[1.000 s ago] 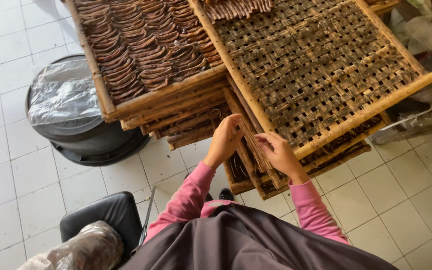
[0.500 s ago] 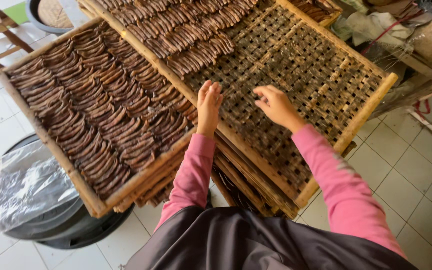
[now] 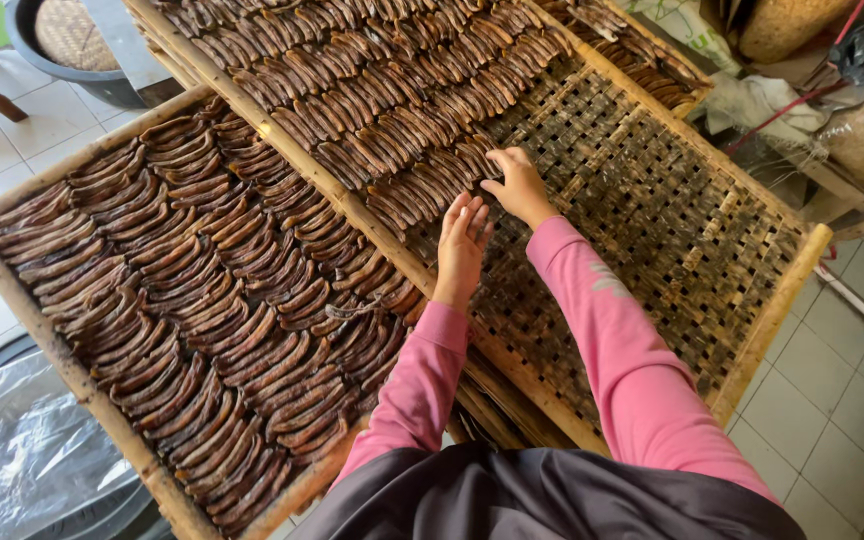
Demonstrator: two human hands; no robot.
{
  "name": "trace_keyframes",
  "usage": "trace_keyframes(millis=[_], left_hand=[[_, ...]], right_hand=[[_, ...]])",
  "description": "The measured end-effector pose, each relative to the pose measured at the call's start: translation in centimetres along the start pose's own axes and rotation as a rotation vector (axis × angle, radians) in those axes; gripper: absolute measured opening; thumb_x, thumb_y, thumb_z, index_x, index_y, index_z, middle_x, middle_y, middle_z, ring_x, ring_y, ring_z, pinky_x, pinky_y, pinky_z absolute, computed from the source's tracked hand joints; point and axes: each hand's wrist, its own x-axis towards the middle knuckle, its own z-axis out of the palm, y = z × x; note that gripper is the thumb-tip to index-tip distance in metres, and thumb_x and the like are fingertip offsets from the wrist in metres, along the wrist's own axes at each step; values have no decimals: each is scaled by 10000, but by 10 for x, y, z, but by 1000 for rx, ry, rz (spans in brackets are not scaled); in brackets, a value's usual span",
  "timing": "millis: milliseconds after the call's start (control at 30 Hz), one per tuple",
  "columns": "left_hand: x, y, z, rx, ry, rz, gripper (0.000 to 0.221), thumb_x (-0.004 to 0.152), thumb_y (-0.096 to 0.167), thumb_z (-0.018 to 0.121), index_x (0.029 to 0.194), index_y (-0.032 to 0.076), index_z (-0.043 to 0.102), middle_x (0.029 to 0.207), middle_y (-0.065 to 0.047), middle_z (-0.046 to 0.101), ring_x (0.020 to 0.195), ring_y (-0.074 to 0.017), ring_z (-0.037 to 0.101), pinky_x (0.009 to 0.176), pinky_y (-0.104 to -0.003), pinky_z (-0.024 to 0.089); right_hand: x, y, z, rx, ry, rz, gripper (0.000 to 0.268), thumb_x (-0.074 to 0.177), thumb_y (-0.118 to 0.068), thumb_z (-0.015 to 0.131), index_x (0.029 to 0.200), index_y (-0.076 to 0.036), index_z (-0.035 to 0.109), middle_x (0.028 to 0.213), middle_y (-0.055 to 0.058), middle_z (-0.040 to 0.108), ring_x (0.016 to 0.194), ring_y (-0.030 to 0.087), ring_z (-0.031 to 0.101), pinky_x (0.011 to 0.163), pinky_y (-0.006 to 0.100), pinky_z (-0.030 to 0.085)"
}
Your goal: The person takes dried food strips from wooden drying racks and places them into a clear plastic bag. They handle the strips by hand, sometimes bundling a few together before sliding them into the bag.
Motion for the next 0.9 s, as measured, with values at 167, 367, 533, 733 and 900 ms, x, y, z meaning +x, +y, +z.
trace_keyframes(millis=[167, 367, 533, 733, 900], left_hand=[[-2, -14, -3, -113, -121, -36, 513, 1102, 286, 438, 1573, 103, 348, 1511, -80, 502, 1378, -214, 514, 1166, -435, 421], [0, -18, 5, -145, -186, -101, 533, 1122, 312, 433, 1597, 95, 328, 1496, -82, 485, 1390, -222, 487, 1193, -447, 397], [-2, -19, -1, -146, -196, -117, 556, 1121, 343, 420, 1605, 88, 319, 1503, -94, 485, 1394, -229, 479, 1201, -451, 385], [-3, -14, 9, -109, -142, -76, 609, 1099, 385, 413, 1617, 100, 265, 1575, -107, 407, 1437, -242, 414, 1214, -464, 366], [1, -10, 7, -265, -104, -97, 626, 1099, 440, 390, 1606, 104, 241, 1619, -197, 354, 1487, -291, 385, 1217, -461, 363]], right_hand=[[1, 13, 13, -87, 30, 6, 202, 897, -71, 743, 1099, -82, 749, 1143, 109, 685, 1099, 349, 638, 962, 455, 524], [0, 10, 10, -333, -26, -100, 152, 960, -20, 660, 1102, -41, 709, 1056, 156, 658, 1043, 364, 636, 836, 467, 540], [5, 7, 10, -153, 75, -50, 180, 903, 4, 641, 1046, -47, 738, 1021, 146, 702, 973, 358, 671, 810, 457, 554], [17, -24, -35, 133, 275, -55, 211, 904, 57, 634, 1072, 4, 749, 1022, 161, 751, 866, 286, 741, 744, 363, 586], [-42, -78, -52, -134, 119, -254, 146, 982, 27, 669, 1086, -23, 758, 1077, 143, 758, 897, 209, 716, 726, 273, 606]])
